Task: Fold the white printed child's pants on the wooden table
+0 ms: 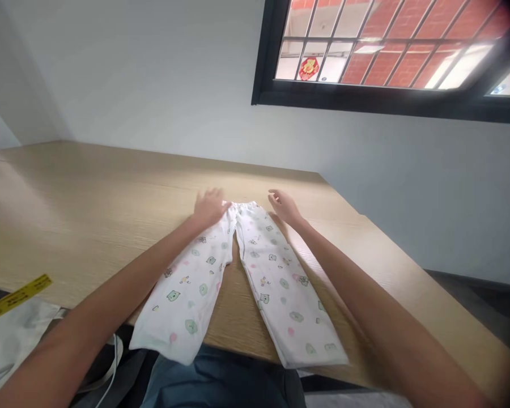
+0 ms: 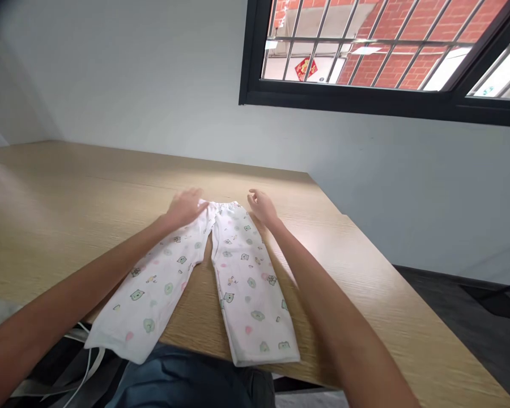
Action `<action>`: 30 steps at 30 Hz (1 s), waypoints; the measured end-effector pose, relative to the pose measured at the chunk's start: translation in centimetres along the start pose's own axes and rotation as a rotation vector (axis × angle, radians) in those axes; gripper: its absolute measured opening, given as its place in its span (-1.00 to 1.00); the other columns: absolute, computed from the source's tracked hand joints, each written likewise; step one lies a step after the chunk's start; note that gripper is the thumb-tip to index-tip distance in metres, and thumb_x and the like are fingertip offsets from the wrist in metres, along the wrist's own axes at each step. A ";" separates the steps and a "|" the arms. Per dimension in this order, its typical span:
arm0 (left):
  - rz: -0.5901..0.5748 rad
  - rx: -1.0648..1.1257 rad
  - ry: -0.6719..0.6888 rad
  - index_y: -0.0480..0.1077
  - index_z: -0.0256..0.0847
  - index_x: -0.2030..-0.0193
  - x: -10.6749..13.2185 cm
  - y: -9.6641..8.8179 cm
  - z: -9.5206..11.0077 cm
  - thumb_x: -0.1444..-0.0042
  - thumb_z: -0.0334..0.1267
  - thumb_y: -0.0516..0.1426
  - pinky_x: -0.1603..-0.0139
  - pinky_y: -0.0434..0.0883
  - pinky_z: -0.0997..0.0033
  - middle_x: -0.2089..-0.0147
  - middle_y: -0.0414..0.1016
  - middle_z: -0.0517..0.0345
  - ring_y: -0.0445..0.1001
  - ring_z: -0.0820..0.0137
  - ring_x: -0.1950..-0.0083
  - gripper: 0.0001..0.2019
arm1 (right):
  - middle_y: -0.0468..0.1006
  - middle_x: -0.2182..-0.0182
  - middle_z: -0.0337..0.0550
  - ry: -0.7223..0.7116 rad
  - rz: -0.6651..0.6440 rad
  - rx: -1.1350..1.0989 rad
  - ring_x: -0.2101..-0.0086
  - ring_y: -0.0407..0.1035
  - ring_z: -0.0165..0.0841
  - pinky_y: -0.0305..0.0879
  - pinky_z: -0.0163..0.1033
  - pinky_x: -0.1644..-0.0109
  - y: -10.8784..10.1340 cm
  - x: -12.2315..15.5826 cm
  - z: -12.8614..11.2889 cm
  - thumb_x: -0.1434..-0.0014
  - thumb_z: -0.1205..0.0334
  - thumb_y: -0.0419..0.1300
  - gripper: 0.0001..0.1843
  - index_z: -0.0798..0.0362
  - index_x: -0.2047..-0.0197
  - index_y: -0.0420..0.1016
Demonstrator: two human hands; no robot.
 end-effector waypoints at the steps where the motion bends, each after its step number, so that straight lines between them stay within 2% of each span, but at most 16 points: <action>1: -0.055 0.025 0.095 0.12 -0.23 -0.19 0.7 0.3 1.7 -0.25 -0.11 -0.10 -0.20 0.11 0.07 -0.23 0.14 -0.02 0.13 0.24 -0.23 -0.58 | 0.40 0.04 0.02 -0.033 -0.028 -0.011 0.11 0.29 -0.25 0.17 -0.19 0.06 -0.6 0.7 -0.5 -0.23 0.21 -0.13 -0.60 0.13 -0.06 0.30; 3: -0.195 0.079 0.294 0.06 -0.17 -0.23 2.4 1.3 5.1 -0.27 -0.06 -0.19 -0.22 0.09 0.25 -0.27 0.12 0.09 0.11 0.33 -0.25 -0.55 | 0.39 0.00 -0.10 -0.117 -0.143 -0.042 0.04 0.26 -0.29 0.15 -0.21 -0.02 -1.3 2.9 -1.9 -0.25 0.17 -0.14 -0.62 0.05 0.00 0.37; 5: -0.328 0.121 0.446 0.07 -0.14 -0.24 3.9 2.4 7.6 -0.26 -0.02 -0.22 -0.17 0.16 0.35 -0.26 0.15 0.14 0.18 0.35 -0.21 -0.52 | 0.40 -0.01 -0.20 -0.193 -0.345 -0.082 0.01 0.26 -0.29 0.17 -0.20 -0.03 -1.2 5.7 -3.2 -0.27 0.08 -0.15 -0.61 -0.05 -0.01 0.39; 7: -0.422 0.146 0.533 0.14 -0.20 -0.21 4.9 3.4 9.1 -0.27 -0.03 -0.26 -0.11 0.23 0.36 -0.21 0.23 0.08 0.26 0.33 -0.15 -0.51 | 0.38 -0.04 -0.24 -0.257 -0.567 -0.100 0.00 0.25 -0.27 0.18 -0.15 -0.04 -0.1 8.2 -4.0 -0.28 0.01 -0.21 -0.57 -0.12 -0.06 0.34; 9: -0.471 0.161 0.585 0.17 -0.27 -0.19 5.7 4.0 10.1 -0.27 -0.07 -0.27 -0.12 0.21 0.31 -0.20 0.24 0.00 0.24 0.28 -0.17 -0.51 | 0.32 -0.09 -0.23 -0.330 -0.698 -0.057 -0.04 0.21 -0.24 0.16 -0.10 -0.07 1.2 9.3 -4.1 -0.29 -0.01 -0.27 -0.52 -0.12 -0.11 0.27; 12: -0.500 0.173 0.643 0.01 -0.33 -0.28 7.9 3.9 11.4 -0.26 -0.05 -0.24 -0.26 -0.01 0.12 -0.32 0.00 -0.03 -0.07 0.14 -0.32 -0.46 | 0.11 -0.22 -0.17 -0.402 -0.648 0.106 -0.18 -0.02 -0.23 -0.07 -0.07 -0.22 3.2 7.5 -3.0 -0.28 0.00 -0.27 -0.47 0.00 -0.22 0.13; 14: -0.536 0.214 0.699 -0.12 -0.30 -0.32 10.5 3.2 12.7 -0.26 -0.01 -0.27 -0.29 -0.15 0.02 -0.36 -0.16 0.03 -0.25 0.11 -0.36 -0.43 | -0.07 -0.28 -0.14 -0.373 -0.582 0.176 -0.24 -0.24 -0.23 -0.28 -0.05 -0.28 4.3 5.2 -1.9 -0.27 0.02 -0.27 -0.42 0.08 -0.28 0.00; 16: -0.572 0.301 0.759 -0.15 -0.27 -0.32 13.8 2.1 13.9 -0.26 -0.01 -0.28 -0.31 -0.21 0.01 -0.36 -0.19 0.08 -0.27 0.13 -0.36 -0.43 | -0.13 -0.29 -0.10 -0.319 -0.548 0.195 -0.25 -0.32 -0.22 -0.36 -0.01 -0.28 5.2 3.1 -0.8 -0.27 0.04 -0.29 -0.40 0.12 -0.30 -0.06; 18: -0.575 0.404 0.794 -0.14 -0.26 -0.32 16.9 1.0 14.7 -0.26 -0.02 -0.23 -0.33 -0.24 0.07 -0.36 -0.15 0.10 -0.24 0.19 -0.36 -0.44 | -0.14 -0.29 -0.09 -0.284 -0.528 0.214 -0.25 -0.32 -0.21 -0.36 0.01 -0.28 5.7 1.8 -0.2 -0.27 0.05 -0.30 -0.41 0.11 -0.30 -0.06; 21: -0.530 0.496 0.808 -0.11 -0.24 -0.31 20.1 -0.2 15.1 -0.24 -0.01 -0.16 -0.34 -0.24 0.20 -0.35 -0.10 0.12 -0.17 0.29 -0.35 -0.43 | -0.13 -0.29 -0.13 -0.274 -0.513 0.233 -0.25 -0.30 -0.22 -0.35 0.02 -0.27 5.7 1.4 0.0 -0.26 0.06 -0.29 -0.43 0.05 -0.30 -0.05; 24: -0.464 0.516 0.825 -0.06 -0.23 -0.30 21.1 -1.4 14.8 -0.26 -0.04 -0.16 -0.34 -0.17 0.27 -0.31 0.01 0.13 -0.08 0.35 -0.33 -0.47 | -0.06 -0.27 -0.12 -0.280 -0.498 0.232 -0.24 -0.25 -0.18 -0.34 0.08 -0.26 5.1 2.2 -0.6 -0.27 0.06 -0.26 -0.45 0.04 -0.28 0.01; 27: -0.400 0.436 0.771 -0.02 -0.21 -0.28 19.4 -2.9 13.0 -0.28 -0.09 -0.20 -0.33 -0.08 0.30 -0.29 0.07 0.15 -0.03 0.39 -0.32 -0.52 | 0.04 -0.24 -0.07 -0.290 -0.439 0.204 -0.24 -0.24 -0.16 -0.55 0.15 -0.24 4.6 3.3 -2.0 -0.28 0.04 -0.27 -0.45 0.06 -0.26 0.06; 29: -0.356 0.280 0.642 0.07 -0.21 -0.24 16.5 -3.4 10.4 -0.29 -0.15 -0.23 -0.31 -0.07 0.23 -0.29 0.09 0.13 0.01 0.36 -0.31 -0.57 | -0.01 -0.26 -0.07 -0.309 -0.389 0.160 -0.25 -0.30 -0.21 -0.69 0.12 -0.23 4.6 4.1 -3.6 -0.30 0.04 -0.34 -0.44 0.08 -0.28 -0.02; 30: -0.331 0.187 0.547 0.13 -0.21 -0.21 14.7 -3.5 8.6 -0.30 -0.18 -0.26 -0.30 -0.06 0.16 -0.28 0.12 0.09 0.04 0.33 -0.30 -0.58 | -0.05 -0.27 -0.10 -0.327 -0.387 0.129 -0.25 -0.30 -0.25 -0.68 0.09 -0.24 4.9 4.5 -4.6 -0.31 0.05 -0.39 -0.43 0.07 -0.29 -0.06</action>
Point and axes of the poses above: each hand's wrist, its own x-axis away from the middle knuckle, its own y-axis out of the palm, z = x × y, the point moved 5 cm from there along -x, towards the middle knuckle
